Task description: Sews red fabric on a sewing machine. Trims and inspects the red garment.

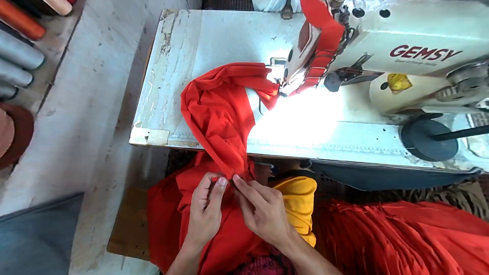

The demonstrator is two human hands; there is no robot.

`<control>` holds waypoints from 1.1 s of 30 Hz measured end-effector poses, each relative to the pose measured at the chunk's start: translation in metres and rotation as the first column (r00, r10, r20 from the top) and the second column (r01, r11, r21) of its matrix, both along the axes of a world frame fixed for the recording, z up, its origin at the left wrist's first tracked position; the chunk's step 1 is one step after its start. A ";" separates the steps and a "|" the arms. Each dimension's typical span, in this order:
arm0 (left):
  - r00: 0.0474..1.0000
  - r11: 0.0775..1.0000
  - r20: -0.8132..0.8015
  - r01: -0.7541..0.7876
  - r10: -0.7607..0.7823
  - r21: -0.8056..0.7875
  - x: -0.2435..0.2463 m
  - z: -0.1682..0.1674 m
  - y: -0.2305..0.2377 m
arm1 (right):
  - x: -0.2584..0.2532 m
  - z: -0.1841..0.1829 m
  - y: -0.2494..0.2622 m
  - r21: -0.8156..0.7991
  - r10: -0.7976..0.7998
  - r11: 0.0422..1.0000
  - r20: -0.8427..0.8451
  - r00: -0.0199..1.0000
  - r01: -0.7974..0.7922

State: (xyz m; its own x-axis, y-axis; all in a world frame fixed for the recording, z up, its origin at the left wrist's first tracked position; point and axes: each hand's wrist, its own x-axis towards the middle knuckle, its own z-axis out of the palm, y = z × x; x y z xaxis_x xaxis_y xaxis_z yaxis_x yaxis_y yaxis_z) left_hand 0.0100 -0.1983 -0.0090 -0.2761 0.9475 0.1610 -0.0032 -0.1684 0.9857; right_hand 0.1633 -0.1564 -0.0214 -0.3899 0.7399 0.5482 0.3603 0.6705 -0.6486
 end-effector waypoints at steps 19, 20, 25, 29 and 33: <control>0.995 1.000 0.103 -0.004 0.003 0.014 -0.001 -0.001 0.001 | 0.003 0.005 0.001 -0.037 -0.052 0.998 0.003 0.999 0.052; 0.995 1.000 0.101 -0.005 0.003 0.013 -0.001 -0.001 0.001 | 0.003 0.006 0.001 -0.037 -0.057 0.998 0.003 0.998 0.057; 0.996 1.000 0.094 0.003 -0.004 0.011 -0.002 0.000 0.001 | 0.004 0.009 0.002 -0.058 -0.062 0.996 0.013 0.998 0.063; 0.997 1.000 0.083 -0.001 0.000 0.012 -0.003 -0.001 0.001 | 0.003 0.002 -0.001 -0.085 -0.051 0.995 -0.003 0.999 0.051; 0.997 1.000 0.081 -0.007 0.006 0.010 -0.004 -0.002 0.002 | 0.007 0.008 0.000 -0.181 -0.028 0.983 -0.001 1.000 0.027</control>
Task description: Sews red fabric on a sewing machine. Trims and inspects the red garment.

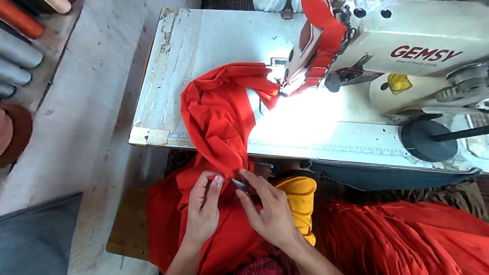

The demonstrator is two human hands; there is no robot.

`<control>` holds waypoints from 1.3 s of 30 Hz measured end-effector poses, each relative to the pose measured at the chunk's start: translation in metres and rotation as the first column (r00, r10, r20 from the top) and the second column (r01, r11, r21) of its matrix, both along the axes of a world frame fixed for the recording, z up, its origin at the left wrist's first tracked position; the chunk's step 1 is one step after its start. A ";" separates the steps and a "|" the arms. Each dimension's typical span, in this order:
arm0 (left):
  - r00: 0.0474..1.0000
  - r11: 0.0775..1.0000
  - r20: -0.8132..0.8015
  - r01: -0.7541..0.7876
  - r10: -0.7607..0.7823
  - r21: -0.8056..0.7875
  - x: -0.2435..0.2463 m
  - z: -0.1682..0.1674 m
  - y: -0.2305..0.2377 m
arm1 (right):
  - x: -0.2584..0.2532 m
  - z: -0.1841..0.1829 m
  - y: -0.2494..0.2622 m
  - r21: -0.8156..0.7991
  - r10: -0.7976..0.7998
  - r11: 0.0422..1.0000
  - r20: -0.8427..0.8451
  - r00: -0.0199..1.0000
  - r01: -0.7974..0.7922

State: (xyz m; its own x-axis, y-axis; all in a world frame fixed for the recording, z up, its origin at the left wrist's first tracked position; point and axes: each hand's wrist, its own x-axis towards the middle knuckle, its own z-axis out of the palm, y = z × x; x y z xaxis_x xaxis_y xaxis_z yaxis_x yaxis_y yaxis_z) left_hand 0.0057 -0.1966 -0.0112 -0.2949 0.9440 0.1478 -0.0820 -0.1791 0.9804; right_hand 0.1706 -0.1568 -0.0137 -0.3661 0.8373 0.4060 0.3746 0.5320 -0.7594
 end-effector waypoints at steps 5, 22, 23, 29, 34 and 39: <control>1.000 1.000 0.002 -0.007 0.007 -0.004 -0.001 0.000 -0.001 | 0.003 0.003 0.008 -0.004 -0.032 0.999 -0.066 0.997 0.032; 1.000 1.000 -0.008 0.004 -0.004 0.004 -0.003 -0.002 -0.003 | -0.005 0.009 0.029 -0.072 0.103 0.989 -0.284 0.953 -0.129; 1.000 1.000 -0.010 0.007 -0.007 0.006 -0.003 -0.002 -0.003 | -0.005 0.010 0.030 -0.056 0.131 0.987 -0.253 0.959 -0.150; 0.999 1.000 -0.041 0.011 -0.010 0.021 -0.001 0.002 -0.003 | -0.012 0.007 0.031 0.036 0.186 0.983 -0.117 0.976 -0.183; 0.972 0.998 -0.229 -0.039 0.048 0.045 -0.001 0.005 -0.003 | -0.014 0.008 0.032 0.134 0.185 0.975 -0.044 0.982 -0.178; 0.943 0.997 -0.327 -0.038 0.059 0.069 -0.004 0.006 -0.002 | -0.013 0.006 0.036 0.100 0.215 0.972 -0.040 0.976 -0.210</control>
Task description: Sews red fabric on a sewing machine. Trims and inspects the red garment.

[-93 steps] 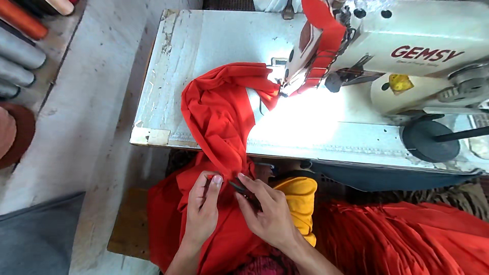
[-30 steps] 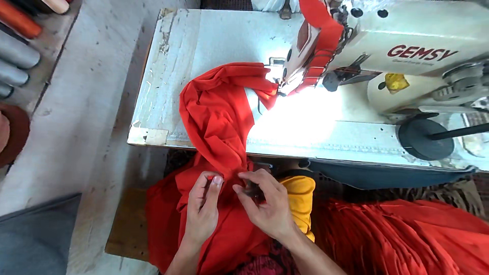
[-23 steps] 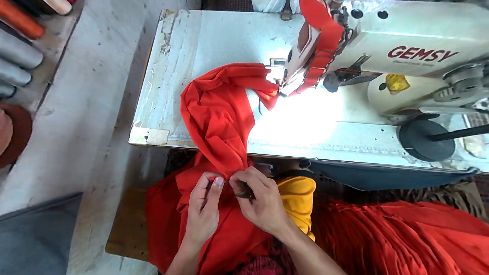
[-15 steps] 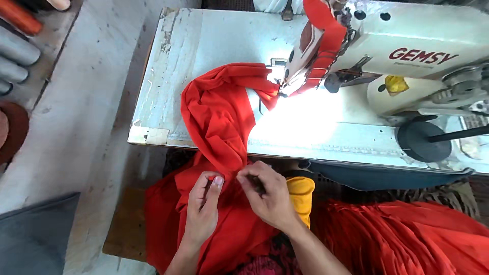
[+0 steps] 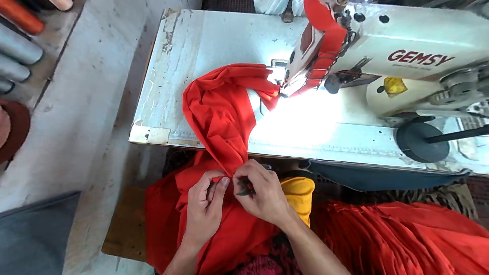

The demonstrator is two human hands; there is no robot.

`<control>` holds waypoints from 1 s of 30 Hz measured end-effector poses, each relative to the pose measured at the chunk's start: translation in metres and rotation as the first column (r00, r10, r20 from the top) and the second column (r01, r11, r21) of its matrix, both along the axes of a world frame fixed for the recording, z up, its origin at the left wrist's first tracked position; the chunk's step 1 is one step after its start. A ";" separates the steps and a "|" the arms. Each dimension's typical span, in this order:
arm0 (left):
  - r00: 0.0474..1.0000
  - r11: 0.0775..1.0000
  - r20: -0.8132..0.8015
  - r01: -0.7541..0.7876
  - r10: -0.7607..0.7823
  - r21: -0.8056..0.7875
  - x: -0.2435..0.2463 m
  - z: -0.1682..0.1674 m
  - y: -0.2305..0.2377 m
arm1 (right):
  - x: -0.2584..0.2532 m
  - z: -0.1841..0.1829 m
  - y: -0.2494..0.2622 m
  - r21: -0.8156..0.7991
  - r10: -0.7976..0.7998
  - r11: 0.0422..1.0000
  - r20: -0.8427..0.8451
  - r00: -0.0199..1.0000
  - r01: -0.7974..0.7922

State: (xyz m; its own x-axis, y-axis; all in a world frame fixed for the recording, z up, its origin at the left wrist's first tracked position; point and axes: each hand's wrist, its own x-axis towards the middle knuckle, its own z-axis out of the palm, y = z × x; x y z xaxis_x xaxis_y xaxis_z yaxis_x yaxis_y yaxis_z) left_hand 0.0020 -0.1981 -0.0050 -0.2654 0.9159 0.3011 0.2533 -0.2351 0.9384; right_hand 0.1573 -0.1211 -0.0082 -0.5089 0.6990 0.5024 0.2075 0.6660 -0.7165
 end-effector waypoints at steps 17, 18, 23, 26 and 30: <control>0.963 0.999 0.269 0.011 0.001 -0.043 -0.004 -0.001 0.000 | 0.033 0.011 -0.028 -0.191 -0.184 0.958 0.156 0.970 0.212; 0.966 0.999 0.258 0.011 0.001 -0.045 -0.003 0.000 0.000 | 0.027 0.013 -0.033 -0.173 -0.158 0.968 0.138 0.978 0.180; 0.967 0.999 0.254 0.020 -0.009 -0.041 0.000 0.000 -0.002 | 0.006 0.009 -0.035 0.018 -0.249 0.968 0.156 0.956 0.249; 0.969 0.999 0.247 0.014 -0.003 -0.043 0.001 0.001 -0.003 | 0.003 0.016 -0.033 0.023 -0.275 0.961 0.197 0.941 0.275; 0.971 0.998 0.239 0.018 -0.005 -0.052 0.001 0.000 -0.003 | 0.002 0.008 -0.035 0.029 -0.289 0.957 0.180 0.940 0.289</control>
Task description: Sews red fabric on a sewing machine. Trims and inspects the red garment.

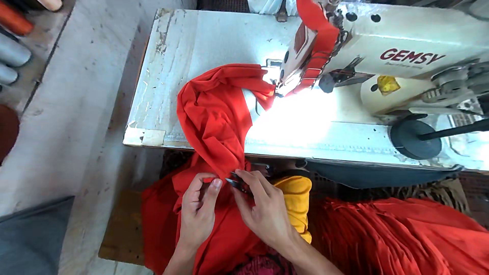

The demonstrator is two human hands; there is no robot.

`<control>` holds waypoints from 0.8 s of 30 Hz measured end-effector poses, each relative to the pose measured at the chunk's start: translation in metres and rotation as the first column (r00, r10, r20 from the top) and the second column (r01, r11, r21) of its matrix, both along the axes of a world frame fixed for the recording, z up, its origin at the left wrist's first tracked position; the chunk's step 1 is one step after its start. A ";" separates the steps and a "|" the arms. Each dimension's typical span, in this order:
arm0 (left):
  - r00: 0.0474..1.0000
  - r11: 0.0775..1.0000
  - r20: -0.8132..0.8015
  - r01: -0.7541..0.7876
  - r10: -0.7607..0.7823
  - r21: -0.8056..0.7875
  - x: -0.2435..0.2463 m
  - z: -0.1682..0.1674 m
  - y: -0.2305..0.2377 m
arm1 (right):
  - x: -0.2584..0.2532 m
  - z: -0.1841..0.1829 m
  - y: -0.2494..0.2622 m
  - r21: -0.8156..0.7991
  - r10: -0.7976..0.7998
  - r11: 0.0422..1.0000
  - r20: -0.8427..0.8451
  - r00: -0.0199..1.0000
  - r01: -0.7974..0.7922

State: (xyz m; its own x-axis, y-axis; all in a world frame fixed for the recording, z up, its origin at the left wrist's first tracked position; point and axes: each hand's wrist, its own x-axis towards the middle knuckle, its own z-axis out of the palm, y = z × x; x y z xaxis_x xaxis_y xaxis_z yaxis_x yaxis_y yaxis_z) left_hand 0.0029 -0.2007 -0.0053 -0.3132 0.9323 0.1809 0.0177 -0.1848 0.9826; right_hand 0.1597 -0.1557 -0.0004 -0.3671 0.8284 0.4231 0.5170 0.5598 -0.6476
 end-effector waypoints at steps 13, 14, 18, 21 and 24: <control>0.990 0.998 -0.127 0.063 -0.059 0.025 0.000 0.002 0.002 | 0.001 -0.006 0.004 -0.154 0.034 0.983 -0.359 0.933 -0.095; 0.987 0.998 -0.147 0.062 -0.058 0.023 0.000 0.002 0.002 | 0.001 -0.007 0.005 -0.167 0.019 0.982 -0.388 0.922 -0.090; 0.985 0.999 -0.165 0.052 -0.052 -0.005 -0.001 -0.002 0.003 | 0.007 -0.009 0.012 -0.213 -0.044 0.975 -0.458 0.888 -0.062; 0.992 0.998 -0.110 0.057 -0.061 -0.040 -0.001 -0.004 0.001 | 0.015 -0.008 0.020 -0.228 -0.029 0.968 -0.511 0.859 -0.103; 0.995 0.997 -0.081 0.062 -0.065 -0.043 0.001 -0.004 0.001 | 0.012 -0.008 0.019 -0.253 0.086 0.942 -0.457 0.886 -0.222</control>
